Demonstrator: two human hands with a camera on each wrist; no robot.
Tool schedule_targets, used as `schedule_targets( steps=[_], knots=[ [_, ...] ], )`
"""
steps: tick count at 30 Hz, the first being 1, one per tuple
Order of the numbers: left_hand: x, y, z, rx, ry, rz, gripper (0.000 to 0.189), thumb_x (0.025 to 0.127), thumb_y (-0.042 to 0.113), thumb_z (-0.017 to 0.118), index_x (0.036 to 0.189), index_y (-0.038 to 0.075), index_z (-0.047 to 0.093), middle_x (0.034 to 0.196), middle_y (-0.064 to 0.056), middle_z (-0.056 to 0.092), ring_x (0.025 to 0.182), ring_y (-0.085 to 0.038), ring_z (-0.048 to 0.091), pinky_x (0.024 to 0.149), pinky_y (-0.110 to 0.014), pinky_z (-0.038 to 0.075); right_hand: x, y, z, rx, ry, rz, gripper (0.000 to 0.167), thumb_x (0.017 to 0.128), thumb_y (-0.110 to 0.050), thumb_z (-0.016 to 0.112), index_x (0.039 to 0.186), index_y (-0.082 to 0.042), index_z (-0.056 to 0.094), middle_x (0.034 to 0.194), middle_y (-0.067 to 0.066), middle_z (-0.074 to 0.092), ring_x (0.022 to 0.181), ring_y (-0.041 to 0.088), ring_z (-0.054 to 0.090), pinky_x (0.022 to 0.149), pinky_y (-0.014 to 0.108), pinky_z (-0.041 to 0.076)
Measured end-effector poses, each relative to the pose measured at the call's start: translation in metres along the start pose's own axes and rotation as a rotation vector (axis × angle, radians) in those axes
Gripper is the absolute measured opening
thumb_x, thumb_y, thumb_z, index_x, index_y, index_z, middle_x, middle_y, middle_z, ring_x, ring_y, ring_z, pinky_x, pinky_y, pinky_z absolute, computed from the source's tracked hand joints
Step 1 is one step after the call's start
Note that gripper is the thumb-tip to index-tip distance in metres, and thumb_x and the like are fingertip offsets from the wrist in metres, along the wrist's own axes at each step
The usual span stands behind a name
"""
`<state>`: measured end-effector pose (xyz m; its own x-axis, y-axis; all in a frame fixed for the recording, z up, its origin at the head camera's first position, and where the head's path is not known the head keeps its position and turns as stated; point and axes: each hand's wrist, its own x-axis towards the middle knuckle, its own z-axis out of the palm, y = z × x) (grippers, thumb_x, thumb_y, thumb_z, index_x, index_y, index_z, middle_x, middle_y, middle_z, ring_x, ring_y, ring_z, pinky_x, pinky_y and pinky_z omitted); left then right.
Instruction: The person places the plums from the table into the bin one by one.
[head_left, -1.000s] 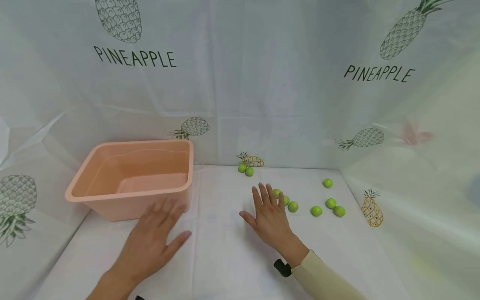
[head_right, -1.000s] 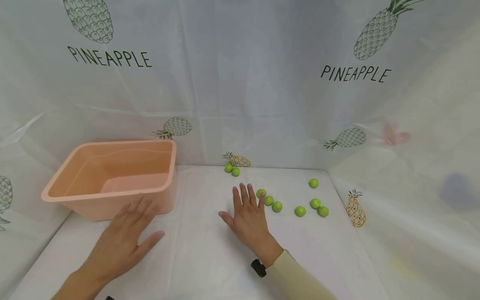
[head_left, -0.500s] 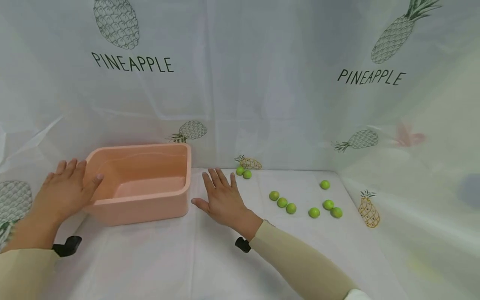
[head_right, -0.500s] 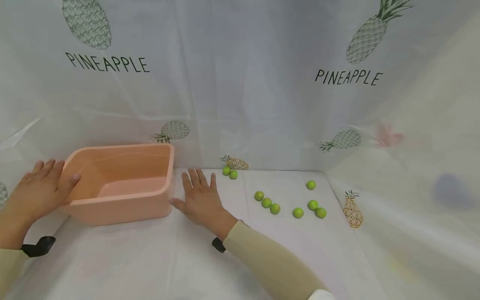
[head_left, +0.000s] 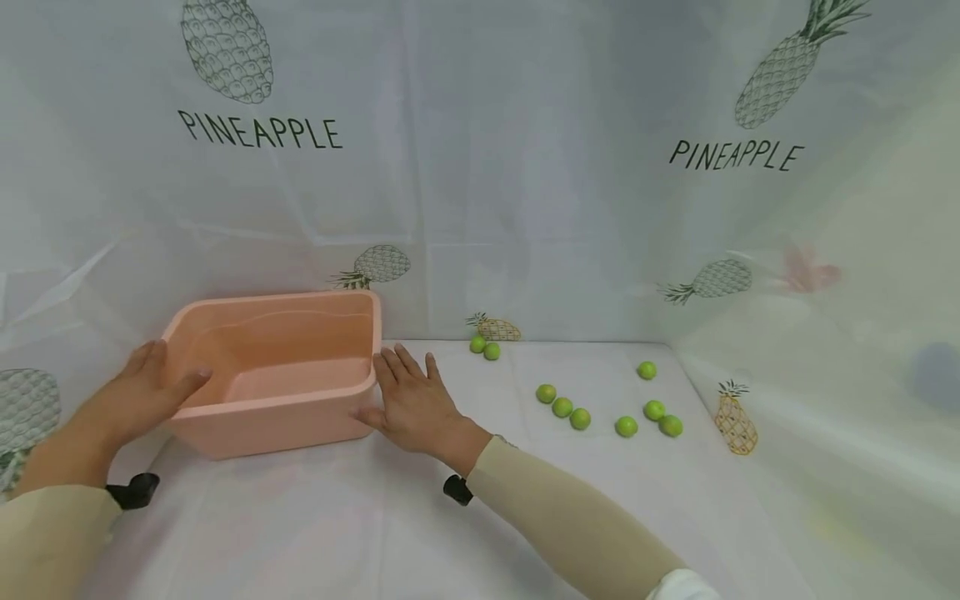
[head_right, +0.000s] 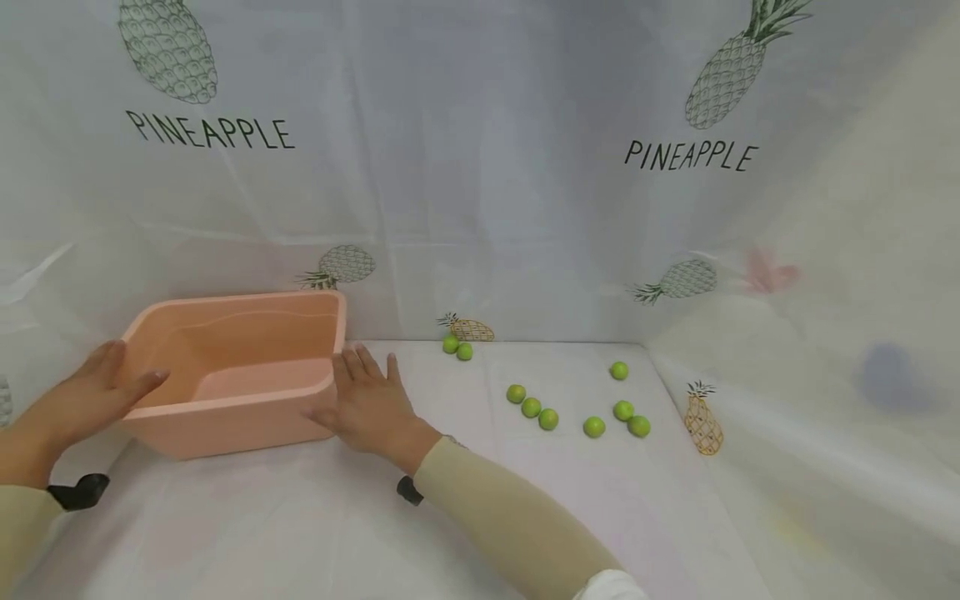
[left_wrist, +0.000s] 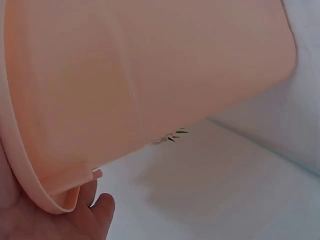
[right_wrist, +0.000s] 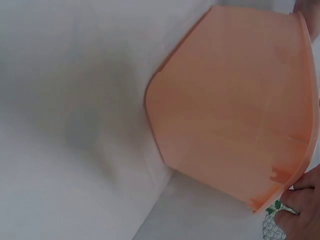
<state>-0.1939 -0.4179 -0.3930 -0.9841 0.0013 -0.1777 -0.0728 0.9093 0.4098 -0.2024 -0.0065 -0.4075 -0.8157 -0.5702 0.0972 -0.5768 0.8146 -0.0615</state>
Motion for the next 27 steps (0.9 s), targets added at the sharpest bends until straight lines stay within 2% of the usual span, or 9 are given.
schedule_targets(
  steps=[7,13,21,27],
  knots=[
    [-0.001,0.026,0.013,0.050,-0.006,0.040,0.115,0.105,0.071,0.037,0.156,-0.013,-0.023,0.162,-0.043,-0.022,0.144,-0.074,0.003,0.107,-0.088,0.021,-0.017,0.021,-0.001,0.099,0.029,0.019,0.087,0.108,-0.070,0.032,0.167,-0.007,0.028,0.174,0.009,0.028,0.164,0.027,0.017,0.130,0.063,0.021],
    [-0.012,0.055,0.026,0.087,-0.010,0.104,0.115,0.105,0.070,0.040,0.158,-0.013,-0.017,0.163,-0.044,-0.018,0.146,-0.072,0.007,0.106,-0.087,0.025,-0.038,0.044,-0.010,0.166,0.056,0.041,0.082,0.110,-0.065,0.033,0.164,-0.004,0.034,0.173,0.011,0.031,0.164,0.030,0.019,0.130,0.063,0.021],
    [-0.043,0.103,0.059,0.136,0.054,0.179,0.113,0.105,0.068,0.047,0.161,-0.016,-0.003,0.165,-0.046,0.002,0.146,-0.070,0.020,0.109,-0.083,0.031,-0.060,0.084,-0.015,0.237,0.119,0.121,0.080,0.111,-0.058,0.041,0.162,0.003,0.035,0.169,0.021,0.034,0.160,0.040,0.028,0.125,0.070,0.025],
    [-0.074,0.141,0.082,0.124,0.086,0.202,0.117,0.101,0.072,0.052,0.161,-0.017,0.004,0.166,-0.045,0.009,0.147,-0.067,0.024,0.111,-0.079,0.034,-0.087,0.114,-0.019,0.318,0.109,0.217,0.079,0.110,-0.054,0.047,0.161,0.006,0.035,0.168,0.025,0.035,0.159,0.042,0.028,0.124,0.073,0.024]
  ],
)
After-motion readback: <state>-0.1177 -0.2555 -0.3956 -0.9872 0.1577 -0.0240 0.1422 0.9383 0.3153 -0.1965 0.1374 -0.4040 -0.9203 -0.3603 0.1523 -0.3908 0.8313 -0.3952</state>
